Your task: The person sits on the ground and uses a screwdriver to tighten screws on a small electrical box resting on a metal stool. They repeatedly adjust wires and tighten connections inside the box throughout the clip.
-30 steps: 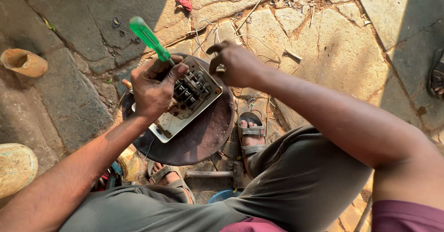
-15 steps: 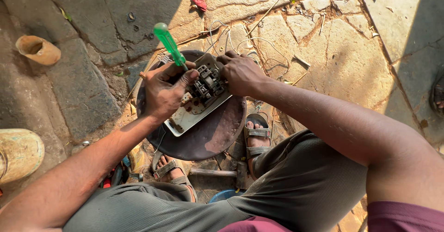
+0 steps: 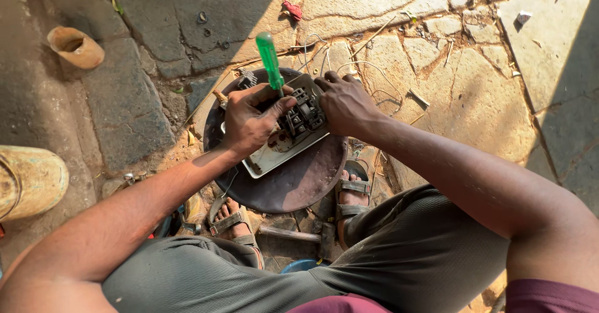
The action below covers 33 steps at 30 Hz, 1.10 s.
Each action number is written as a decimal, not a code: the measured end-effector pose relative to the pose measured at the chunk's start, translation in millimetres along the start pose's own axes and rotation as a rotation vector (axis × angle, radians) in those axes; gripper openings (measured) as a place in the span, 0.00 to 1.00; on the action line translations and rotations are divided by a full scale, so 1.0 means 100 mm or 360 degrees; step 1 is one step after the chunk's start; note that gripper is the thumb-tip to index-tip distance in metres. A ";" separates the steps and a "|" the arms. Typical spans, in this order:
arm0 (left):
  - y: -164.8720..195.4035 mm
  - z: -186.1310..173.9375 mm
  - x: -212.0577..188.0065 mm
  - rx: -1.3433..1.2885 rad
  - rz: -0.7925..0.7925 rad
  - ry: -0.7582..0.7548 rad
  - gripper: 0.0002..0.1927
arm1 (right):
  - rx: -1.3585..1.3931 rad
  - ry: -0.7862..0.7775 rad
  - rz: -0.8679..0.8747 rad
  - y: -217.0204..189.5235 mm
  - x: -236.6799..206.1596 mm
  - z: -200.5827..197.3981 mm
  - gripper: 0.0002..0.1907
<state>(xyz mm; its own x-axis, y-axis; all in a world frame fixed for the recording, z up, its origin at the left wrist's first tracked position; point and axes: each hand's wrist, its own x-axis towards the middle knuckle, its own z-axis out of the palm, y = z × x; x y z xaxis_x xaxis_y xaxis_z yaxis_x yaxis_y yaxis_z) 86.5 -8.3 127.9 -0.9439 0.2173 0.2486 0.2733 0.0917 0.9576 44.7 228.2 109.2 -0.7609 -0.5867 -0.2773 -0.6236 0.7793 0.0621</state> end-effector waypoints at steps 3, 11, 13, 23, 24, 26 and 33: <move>0.00 0.00 0.00 -0.0033 0.0039 -0.0007 0.11 | -0.0040 -0.0048 0.0008 -0.04 -0.02 -0.05 0.08; -0.01 -0.02 0.00 -0.0003 0.0119 0.0019 0.09 | 0.0079 -0.0170 0.0128 -0.11 -0.06 -0.22 0.05; 0.00 -0.04 0.01 0.0016 0.0129 0.0036 0.09 | 0.0054 -0.0192 0.0069 -0.11 -0.08 -0.25 0.08; 0.10 -0.17 -0.05 -0.0004 0.0061 0.0094 0.09 | -0.0029 0.0006 -0.0470 0.13 -0.06 -0.22 0.11; 0.11 -0.18 -0.07 0.0022 0.0046 0.0096 0.09 | 0.0001 -0.0051 -0.0377 0.12 -0.06 -0.17 0.10; 0.10 -0.20 -0.08 0.0116 -0.0031 0.0118 0.09 | -0.0012 -0.0018 -0.0357 0.13 -0.05 -0.07 0.07; 0.08 -0.23 -0.10 0.0056 -0.0137 0.0154 0.10 | 0.0080 0.0002 -0.0286 0.18 -0.04 0.14 0.02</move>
<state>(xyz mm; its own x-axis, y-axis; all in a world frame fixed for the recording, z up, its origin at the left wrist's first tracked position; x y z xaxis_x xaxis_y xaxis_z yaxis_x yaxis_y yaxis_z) 94.0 -31.7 136.2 -0.9771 0.1128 0.1803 0.1953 0.1403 0.9706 39.0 247.7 98.1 -0.6380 -0.7179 -0.2785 -0.7399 0.6717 -0.0363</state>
